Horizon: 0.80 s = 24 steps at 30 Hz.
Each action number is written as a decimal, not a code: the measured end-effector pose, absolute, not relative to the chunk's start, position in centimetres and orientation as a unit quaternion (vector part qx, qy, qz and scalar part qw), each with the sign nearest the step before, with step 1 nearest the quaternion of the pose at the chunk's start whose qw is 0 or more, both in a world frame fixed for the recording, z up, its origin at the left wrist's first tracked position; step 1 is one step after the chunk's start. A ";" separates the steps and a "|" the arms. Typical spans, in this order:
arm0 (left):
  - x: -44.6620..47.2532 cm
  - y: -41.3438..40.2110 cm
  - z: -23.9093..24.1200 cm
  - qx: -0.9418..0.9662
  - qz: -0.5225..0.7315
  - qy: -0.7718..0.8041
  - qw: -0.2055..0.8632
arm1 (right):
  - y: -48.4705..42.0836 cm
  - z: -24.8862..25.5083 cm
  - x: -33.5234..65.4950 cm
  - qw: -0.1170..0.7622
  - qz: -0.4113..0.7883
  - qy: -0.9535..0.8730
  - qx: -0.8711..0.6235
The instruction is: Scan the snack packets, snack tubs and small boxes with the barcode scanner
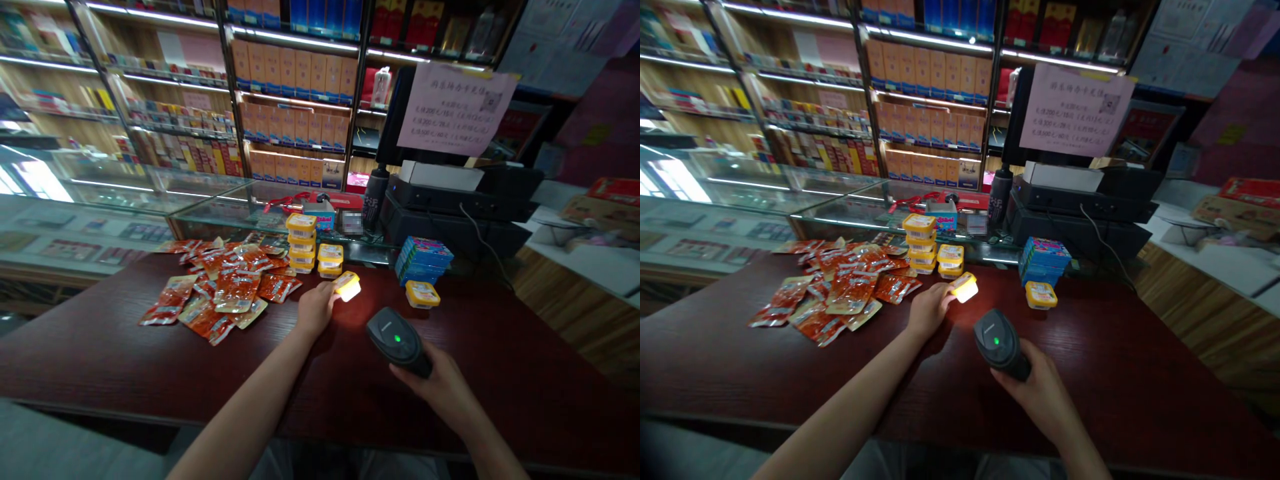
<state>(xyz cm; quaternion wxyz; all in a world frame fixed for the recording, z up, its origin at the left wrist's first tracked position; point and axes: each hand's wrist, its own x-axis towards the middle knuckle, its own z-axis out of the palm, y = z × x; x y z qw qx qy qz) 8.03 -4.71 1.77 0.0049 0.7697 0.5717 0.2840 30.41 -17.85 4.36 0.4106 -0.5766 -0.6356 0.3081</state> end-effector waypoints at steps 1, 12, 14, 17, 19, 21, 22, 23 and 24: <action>8.1 -4.7 1.7 0.770 0.284 0.572 0.004 | -17.9 4.6 30.4 0.401 0.310 -0.641 -0.576; 7.7 -4.6 1.5 0.778 0.313 0.543 0.036 | -18.0 3.6 32.1 0.298 0.138 -0.697 -0.638; 7.6 -4.6 1.4 0.780 0.339 0.523 0.047 | -17.9 2.5 32.7 0.275 0.054 -0.706 -0.650; 7.3 -4.7 1.5 0.785 0.376 0.490 0.054 | -17.7 0.6 33.4 0.268 -0.029 -0.724 -0.635; 7.1 -4.7 1.8 0.786 0.394 0.474 0.040 | -17.5 -0.5 33.6 0.274 -0.051 -0.742 -0.609; 6.8 -4.5 2.4 0.784 0.407 0.469 0.015 | -17.4 -1.3 33.8 0.276 -0.061 -0.751 -0.596; 6.6 -4.2 2.9 0.781 0.410 0.471 0.000 | -17.3 -1.6 33.8 0.276 -0.063 -0.752 -0.596; 6.4 -3.9 3.4 0.779 0.409 0.475 -0.016 | -17.2 -1.7 33.8 0.275 -0.063 -0.751 -0.597; 6.2 -3.4 4.0 0.778 0.403 0.481 -0.030 | -17.2 -1.8 33.7 0.274 -0.063 -0.751 -0.598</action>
